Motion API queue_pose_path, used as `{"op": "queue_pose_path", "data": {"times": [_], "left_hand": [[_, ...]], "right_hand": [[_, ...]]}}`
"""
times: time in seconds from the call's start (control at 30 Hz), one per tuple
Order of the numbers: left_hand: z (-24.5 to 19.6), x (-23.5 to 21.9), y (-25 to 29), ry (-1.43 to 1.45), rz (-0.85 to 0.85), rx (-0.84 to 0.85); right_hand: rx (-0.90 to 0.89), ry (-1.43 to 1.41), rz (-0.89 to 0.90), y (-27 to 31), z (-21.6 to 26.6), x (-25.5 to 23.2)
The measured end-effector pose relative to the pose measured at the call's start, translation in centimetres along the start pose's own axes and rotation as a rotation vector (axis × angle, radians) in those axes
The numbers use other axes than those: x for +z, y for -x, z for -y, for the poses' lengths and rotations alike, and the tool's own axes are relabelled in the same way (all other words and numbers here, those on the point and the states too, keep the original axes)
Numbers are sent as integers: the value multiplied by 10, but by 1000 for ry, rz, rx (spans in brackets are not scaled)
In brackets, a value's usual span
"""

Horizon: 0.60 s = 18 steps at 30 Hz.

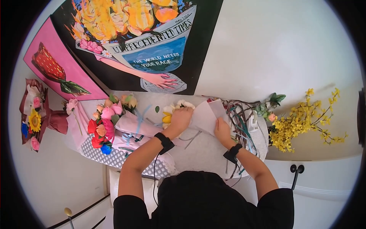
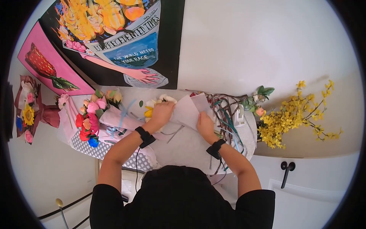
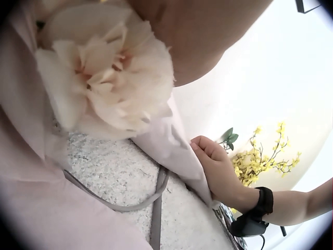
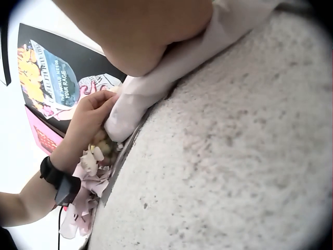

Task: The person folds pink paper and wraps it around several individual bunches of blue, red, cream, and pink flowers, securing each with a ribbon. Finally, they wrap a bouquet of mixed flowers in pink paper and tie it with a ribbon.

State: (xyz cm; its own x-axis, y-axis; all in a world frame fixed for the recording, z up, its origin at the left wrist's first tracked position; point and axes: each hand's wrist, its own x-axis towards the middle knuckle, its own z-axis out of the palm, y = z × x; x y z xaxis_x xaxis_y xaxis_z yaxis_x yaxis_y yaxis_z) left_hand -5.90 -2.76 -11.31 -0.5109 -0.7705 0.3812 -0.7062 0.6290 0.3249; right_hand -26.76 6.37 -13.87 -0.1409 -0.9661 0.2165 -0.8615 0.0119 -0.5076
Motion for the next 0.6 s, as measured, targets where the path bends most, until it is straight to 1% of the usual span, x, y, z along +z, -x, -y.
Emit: {"op": "queue_pose_path", "data": {"times": [0.1, 0.17, 0.2, 0.23, 0.27, 0.3, 0.37, 0.4, 0.43, 0.47, 0.5, 0.53, 0.57, 0.6], "left_hand": [[0, -2, 2, -10, -16, 27], [-2, -5, 0, -16, -24, 38], [-2, -7, -1, -54, 14, 46], [-2, -7, -1, -91, 52, 52], [-3, -6, 0, -90, 52, 50], [-3, -6, -1, -140, 21, 75], [-6, -6, -1, -191, -11, 101], [-8, -6, 0, -247, -10, 67], [-12, -8, 0, -304, -9, 34], [-17, -10, 0, -305, -8, 37], [-24, -12, 2, -372, 68, -6], [-27, -15, 2, -440, 144, -50], [-28, -18, 1, -440, 147, -48], [-29, -21, -1, -430, 98, 93]], "right_hand": [[-5, -36, -12, 2, -1, 0], [-73, -83, -90, 3, 0, -2], [-73, -83, -88, 3, 1, -2], [-114, -74, -133, 2, 4, -3], [-155, -64, -178, 2, 5, -3], [-157, -64, -176, 2, 4, -3], [-94, -15, -76, 2, 0, -2], [-94, -15, -77, 3, -1, -1], [-65, -2, -31, 4, -2, -1], [-38, 11, 15, 3, -2, -1], [-36, 10, 14, 4, -2, -1], [-101, 21, -4, 3, 1, -4], [-165, 33, -21, 4, 3, -6], [-162, 32, -21, 5, 4, -7]]}}
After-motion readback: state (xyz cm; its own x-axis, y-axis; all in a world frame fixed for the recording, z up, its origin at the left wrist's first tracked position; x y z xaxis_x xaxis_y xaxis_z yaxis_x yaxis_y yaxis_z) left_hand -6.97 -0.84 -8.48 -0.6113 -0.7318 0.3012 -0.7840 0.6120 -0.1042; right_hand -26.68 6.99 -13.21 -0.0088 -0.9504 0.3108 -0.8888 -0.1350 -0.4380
